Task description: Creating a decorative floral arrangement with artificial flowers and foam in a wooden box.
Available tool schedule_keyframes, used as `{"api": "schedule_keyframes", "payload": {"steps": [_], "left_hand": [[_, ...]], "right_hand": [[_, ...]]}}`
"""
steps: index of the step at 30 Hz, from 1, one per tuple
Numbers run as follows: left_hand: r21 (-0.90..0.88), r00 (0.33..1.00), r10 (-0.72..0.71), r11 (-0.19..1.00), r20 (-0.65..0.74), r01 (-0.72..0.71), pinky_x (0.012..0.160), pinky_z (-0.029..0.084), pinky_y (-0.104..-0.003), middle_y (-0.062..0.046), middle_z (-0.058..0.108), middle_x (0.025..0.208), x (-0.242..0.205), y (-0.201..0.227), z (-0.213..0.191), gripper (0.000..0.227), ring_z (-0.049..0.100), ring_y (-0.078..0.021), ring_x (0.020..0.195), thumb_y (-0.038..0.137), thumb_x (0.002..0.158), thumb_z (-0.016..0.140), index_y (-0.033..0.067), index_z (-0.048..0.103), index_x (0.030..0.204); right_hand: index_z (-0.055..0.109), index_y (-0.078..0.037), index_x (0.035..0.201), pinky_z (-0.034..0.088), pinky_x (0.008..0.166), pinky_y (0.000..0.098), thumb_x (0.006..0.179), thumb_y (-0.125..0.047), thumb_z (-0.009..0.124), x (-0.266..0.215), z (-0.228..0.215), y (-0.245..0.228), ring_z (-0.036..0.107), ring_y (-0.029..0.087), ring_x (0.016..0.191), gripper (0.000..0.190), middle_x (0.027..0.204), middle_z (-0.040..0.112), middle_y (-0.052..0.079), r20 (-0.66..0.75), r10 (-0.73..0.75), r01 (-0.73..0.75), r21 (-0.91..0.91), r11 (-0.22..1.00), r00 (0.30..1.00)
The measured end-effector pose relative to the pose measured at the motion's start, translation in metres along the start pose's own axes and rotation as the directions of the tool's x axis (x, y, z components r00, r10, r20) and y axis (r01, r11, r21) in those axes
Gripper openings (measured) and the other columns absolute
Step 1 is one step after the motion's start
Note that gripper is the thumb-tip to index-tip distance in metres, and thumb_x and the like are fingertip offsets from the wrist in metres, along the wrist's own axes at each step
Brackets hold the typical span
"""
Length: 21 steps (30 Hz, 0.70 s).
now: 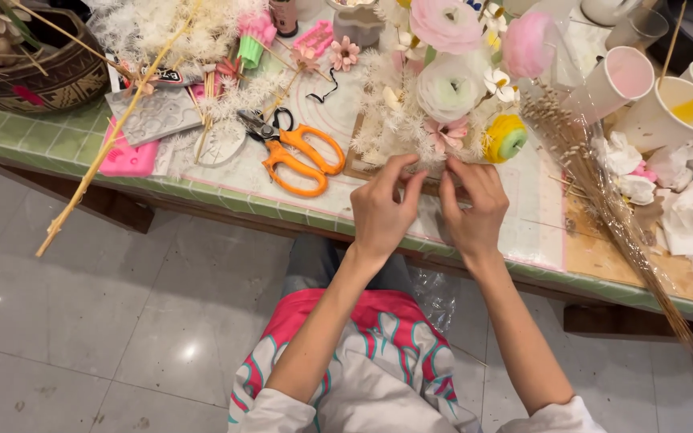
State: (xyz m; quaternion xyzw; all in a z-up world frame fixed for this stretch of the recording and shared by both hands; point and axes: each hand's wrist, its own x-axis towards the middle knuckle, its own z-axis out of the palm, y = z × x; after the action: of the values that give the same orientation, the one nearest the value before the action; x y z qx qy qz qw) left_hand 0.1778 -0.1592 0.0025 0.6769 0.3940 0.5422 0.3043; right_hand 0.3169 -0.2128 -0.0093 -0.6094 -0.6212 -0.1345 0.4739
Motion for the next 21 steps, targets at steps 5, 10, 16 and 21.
{"api": "schedule_keyframes", "payload": {"steps": [5,10,16,21], "left_hand": [[-0.007,0.955,0.297,0.955,0.005,-0.297,0.066,0.055,-0.033,-0.006,0.074,0.093,0.004,-0.009,0.005,0.019,0.072,-0.0249,0.074,0.009,0.092,0.074,0.0086,0.070,0.110],[0.050,0.956,0.282,0.959,-0.078,-0.278,0.074,0.057,-0.034,-0.005,0.073,0.103,0.012,-0.024,0.012,0.012,0.073,-0.0265,0.086,0.007,0.094,0.070,0.0071,0.069,0.106],[-0.041,0.983,0.184,0.982,0.002,-0.184,0.070,0.056,-0.034,-0.008,0.071,0.104,0.012,-0.019,0.011,0.012,0.071,-0.0274,0.082,0.008,0.094,0.072,0.0048,0.073,0.105],[-0.272,0.998,0.020,0.962,0.063,-0.002,0.054,0.049,-0.031,-0.006,0.077,0.101,0.007,-0.011,-0.011,0.015,0.065,-0.0203,0.063,0.001,0.092,0.072,0.0037,0.077,0.105]], "right_hand": [[0.074,0.001,0.113,0.054,0.082,0.0402,0.090,0.000,0.075,0.006,0.004,-0.008,0.066,0.032,0.097,0.022,0.103,0.071,0.014,0.015,-0.054,0.055,-0.072,0.996,0.998],[0.074,0.001,0.112,0.054,0.081,0.0409,0.092,-0.002,0.075,0.001,0.008,-0.002,0.066,0.033,0.096,0.020,0.103,0.070,0.015,-0.004,-0.013,0.012,-0.109,0.994,1.000],[0.072,0.004,0.116,0.055,0.083,0.0396,0.095,0.000,0.074,0.001,0.007,-0.003,0.067,0.032,0.096,0.022,0.103,0.071,0.017,-0.013,0.040,-0.040,-0.018,0.999,0.999],[0.074,0.001,0.115,0.059,0.076,0.0289,0.099,0.004,0.070,-0.008,-0.009,-0.008,0.074,0.021,0.090,0.017,0.103,0.076,0.013,-0.049,0.132,-0.120,0.197,0.973,0.990]]}}
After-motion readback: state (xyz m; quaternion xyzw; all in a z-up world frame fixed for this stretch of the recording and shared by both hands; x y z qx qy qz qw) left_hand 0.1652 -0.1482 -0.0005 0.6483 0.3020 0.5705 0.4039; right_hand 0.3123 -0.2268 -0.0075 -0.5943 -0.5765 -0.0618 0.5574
